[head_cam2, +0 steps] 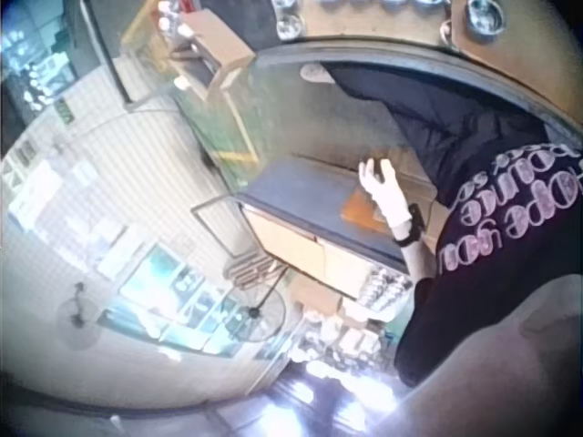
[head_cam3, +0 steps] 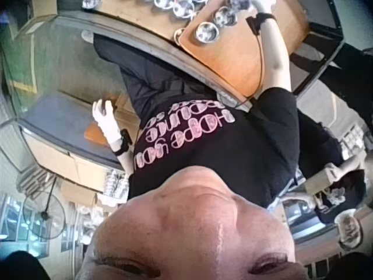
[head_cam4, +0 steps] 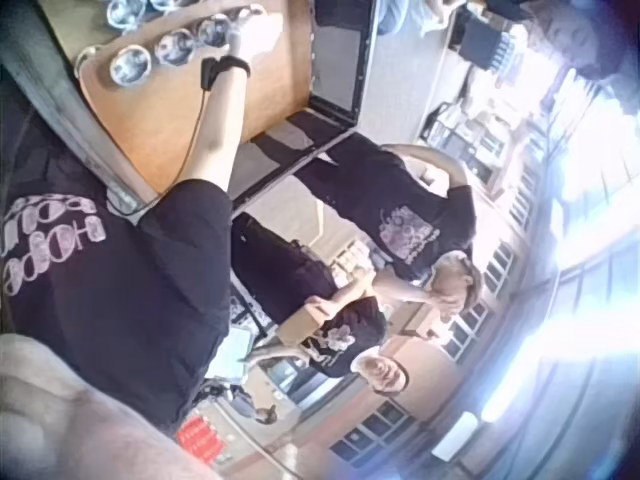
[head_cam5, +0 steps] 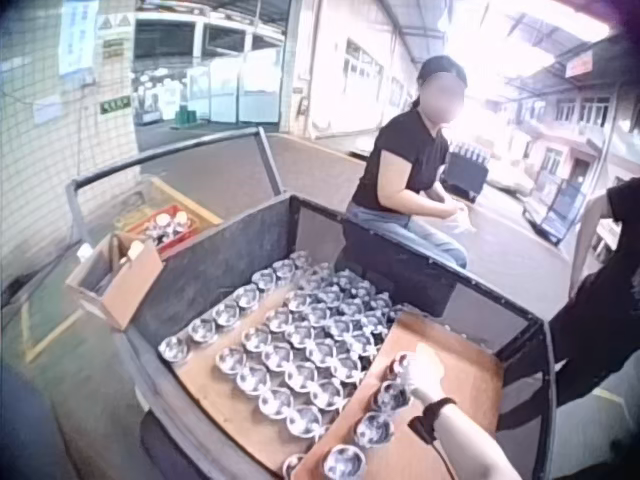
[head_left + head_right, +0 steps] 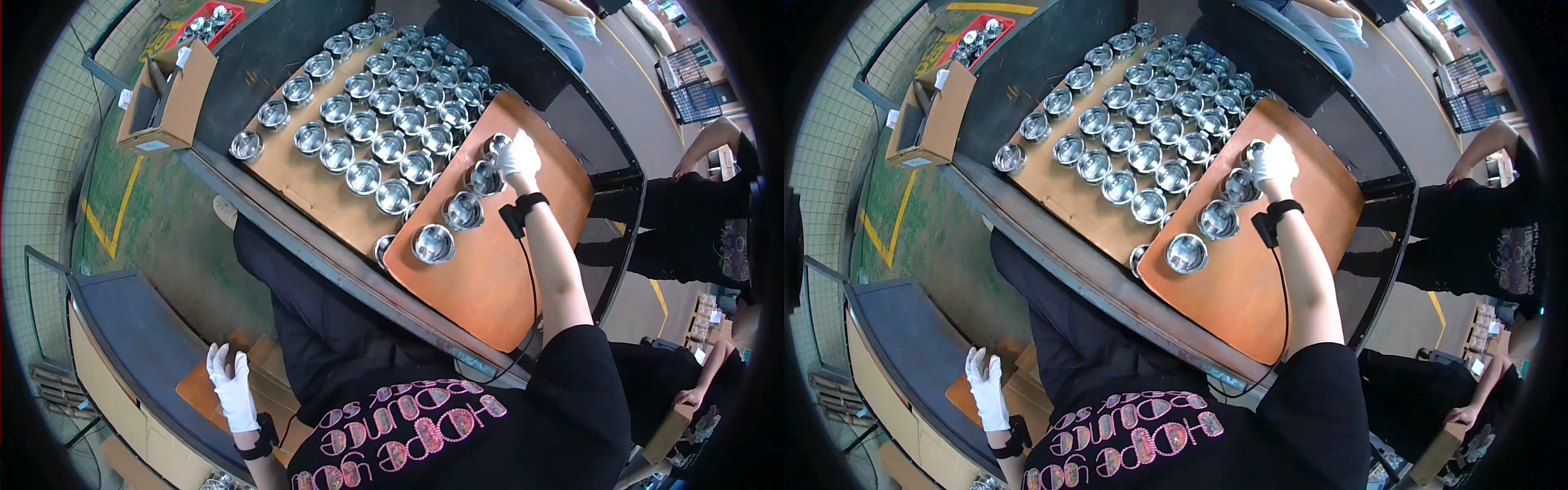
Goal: Sort and arrange metal pistons within a storage bin, using cardboard dividers.
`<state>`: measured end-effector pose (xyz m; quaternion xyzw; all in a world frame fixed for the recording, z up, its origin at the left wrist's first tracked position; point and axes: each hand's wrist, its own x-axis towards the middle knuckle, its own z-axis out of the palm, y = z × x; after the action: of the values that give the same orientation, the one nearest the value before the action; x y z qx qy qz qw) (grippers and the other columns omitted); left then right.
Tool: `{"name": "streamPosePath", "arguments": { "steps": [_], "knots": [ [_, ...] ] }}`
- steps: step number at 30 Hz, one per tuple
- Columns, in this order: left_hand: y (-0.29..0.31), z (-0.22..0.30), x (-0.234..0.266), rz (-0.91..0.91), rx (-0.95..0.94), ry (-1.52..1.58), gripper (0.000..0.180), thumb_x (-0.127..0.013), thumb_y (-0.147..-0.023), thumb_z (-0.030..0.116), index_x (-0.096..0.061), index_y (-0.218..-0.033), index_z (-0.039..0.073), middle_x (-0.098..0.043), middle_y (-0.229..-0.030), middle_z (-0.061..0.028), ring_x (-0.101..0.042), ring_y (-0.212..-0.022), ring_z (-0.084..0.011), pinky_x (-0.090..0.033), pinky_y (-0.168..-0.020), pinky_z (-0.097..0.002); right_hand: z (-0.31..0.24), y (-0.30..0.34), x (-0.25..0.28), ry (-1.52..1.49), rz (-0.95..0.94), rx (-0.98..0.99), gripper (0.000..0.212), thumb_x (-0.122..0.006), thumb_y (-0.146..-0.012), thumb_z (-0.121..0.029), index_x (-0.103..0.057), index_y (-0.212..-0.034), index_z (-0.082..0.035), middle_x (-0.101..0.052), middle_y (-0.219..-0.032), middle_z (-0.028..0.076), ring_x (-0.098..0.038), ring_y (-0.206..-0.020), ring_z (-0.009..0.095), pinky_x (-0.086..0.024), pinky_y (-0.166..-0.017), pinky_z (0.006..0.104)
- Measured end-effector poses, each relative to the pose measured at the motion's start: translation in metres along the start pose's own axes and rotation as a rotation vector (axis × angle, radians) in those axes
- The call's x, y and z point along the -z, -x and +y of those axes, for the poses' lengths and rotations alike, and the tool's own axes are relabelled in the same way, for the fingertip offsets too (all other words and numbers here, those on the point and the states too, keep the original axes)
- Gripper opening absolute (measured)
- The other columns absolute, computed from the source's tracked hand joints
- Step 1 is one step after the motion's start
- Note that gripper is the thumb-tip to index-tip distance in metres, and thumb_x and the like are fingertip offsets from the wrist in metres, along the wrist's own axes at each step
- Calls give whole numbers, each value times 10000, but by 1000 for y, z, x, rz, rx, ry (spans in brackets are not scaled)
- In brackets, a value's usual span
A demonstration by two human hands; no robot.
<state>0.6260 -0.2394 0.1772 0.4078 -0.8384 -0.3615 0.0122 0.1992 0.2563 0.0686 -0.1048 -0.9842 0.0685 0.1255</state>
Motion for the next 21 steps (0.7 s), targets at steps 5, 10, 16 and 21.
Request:
{"name": "streamPosePath", "arguments": {
  "steps": [5,10,16,21],
  "knots": [
    [-1,21,-8,-32,-31,77,366,-638,-902,147,-545,-1234,25,-369,-1434,-66,-407,-1297,-210,-327,-1095,-388,-125,79,5,-125,-413,539,184,-571,-780,-217,-660,-741,-61,-659,-743,173,-645,-721,348,-510,-656,450],
    [4,21,0,-17,-60,66,350,-633,-905,152,-552,-1231,56,-369,-1437,-78,-395,-1309,-228,-327,-1098,-388,-161,144,-87,-227,-594,656,198,-577,-789,-201,-685,-692,-65,-649,-680,156,-661,-696,316,-523,-640,391],
    [10,-8,3,2,-14,108,344,-630,-908,158,-550,-1227,56,-377,-1429,-78,-395,-1307,-221,-338,-1090,-387,-187,173,-90,376,-565,669,170,-601,-794,-139,-661,-886,-10,-656,-784,144,-671,-752,271,-524,-659,367],
    [5,-10,-3,-46,-41,129,351,-626,-911,157,-542,-1236,56,-367,-1436,-77,-397,-1307,-216,-338,-1087,-382,-176,196,-100,185,-406,592,142,-513,-825,-28,-619,-914,6,-655,-793,163,-654,-699,275,-525,-626,389]
  ]
}}
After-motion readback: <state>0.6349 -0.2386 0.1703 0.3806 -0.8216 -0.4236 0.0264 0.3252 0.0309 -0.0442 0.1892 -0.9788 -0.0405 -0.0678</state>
